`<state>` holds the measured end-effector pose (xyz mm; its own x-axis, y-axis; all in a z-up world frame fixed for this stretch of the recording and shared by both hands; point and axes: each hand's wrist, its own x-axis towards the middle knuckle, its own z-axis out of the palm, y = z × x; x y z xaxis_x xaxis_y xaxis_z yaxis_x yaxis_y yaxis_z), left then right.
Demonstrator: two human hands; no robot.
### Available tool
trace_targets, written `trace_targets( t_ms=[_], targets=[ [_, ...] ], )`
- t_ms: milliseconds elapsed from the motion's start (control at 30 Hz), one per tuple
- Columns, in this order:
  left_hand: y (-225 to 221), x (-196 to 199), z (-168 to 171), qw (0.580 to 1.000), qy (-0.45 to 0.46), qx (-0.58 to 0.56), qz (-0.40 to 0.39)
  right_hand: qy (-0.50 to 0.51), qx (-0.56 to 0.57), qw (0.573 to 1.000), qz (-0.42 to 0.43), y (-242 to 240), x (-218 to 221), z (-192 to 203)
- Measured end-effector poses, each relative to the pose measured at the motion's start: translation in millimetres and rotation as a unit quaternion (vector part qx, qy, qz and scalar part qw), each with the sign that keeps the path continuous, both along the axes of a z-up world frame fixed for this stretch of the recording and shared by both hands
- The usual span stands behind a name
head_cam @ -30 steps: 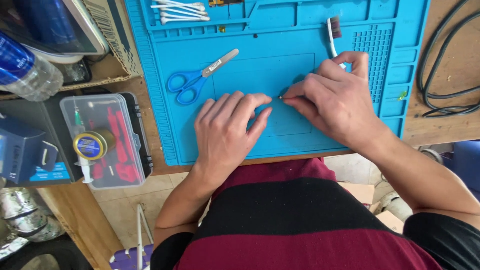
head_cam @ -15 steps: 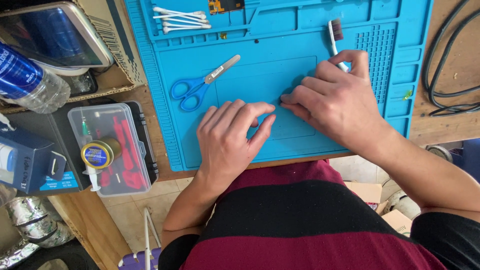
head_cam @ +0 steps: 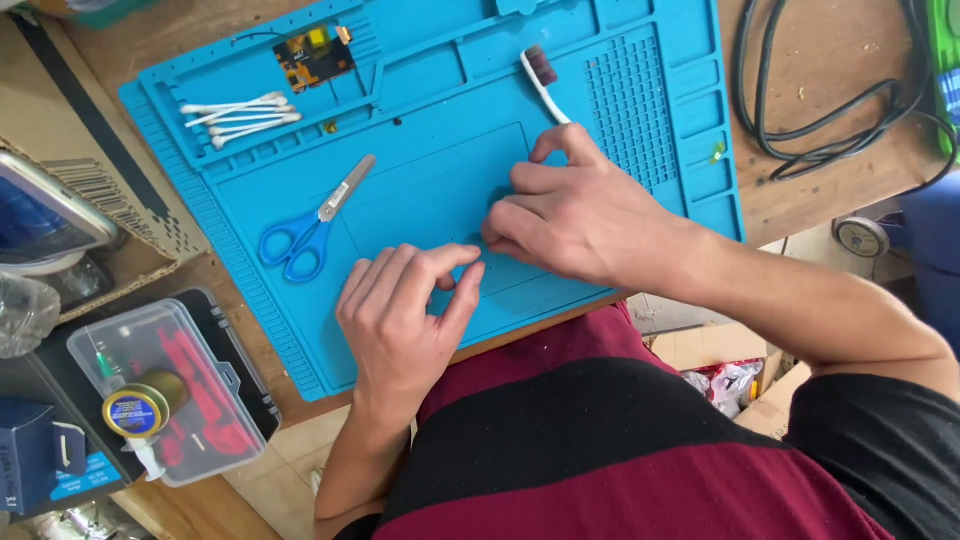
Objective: Cleaning a silicone repair mat using a toothbrush, sponge, and cleaning solution, and organizing tools on the workbench.
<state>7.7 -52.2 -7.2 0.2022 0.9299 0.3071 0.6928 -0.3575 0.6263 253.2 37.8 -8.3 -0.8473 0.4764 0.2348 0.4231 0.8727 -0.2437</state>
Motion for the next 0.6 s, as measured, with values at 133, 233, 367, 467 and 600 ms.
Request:
trace_targets(
  t_ms=[133, 233, 367, 467, 600],
  targets=[
    [1.6, 2.1, -3.5, 1.0, -0.012, -0.01, -0.01, 0.045, -0.134, 0.986, -0.088, -4.3, 40.7, 12.1],
    [1.8, 7.1, -8.0, 1.0, -0.013, -0.013, -0.006, 0.049, -0.086, 0.977, -0.189, -3.3, 95.0, 1.2],
    [5.3, 12.3, -8.8, 1.0, -0.013, -0.017, -0.02, 0.048, -0.066, 0.942, -0.327, -1.2, 168.8, -17.4],
    [6.7, 16.0, -11.5, 0.999, -0.017, -0.019, -0.023, 0.042, -0.055, 0.922, -0.381, 13.2, 194.2, -22.4],
    [9.6, 20.1, -11.6, 0.999, -0.025, -0.015, -0.016, -0.002, -0.03, 0.927, -0.373, 48.7, 200.1, -30.9]
  ],
)
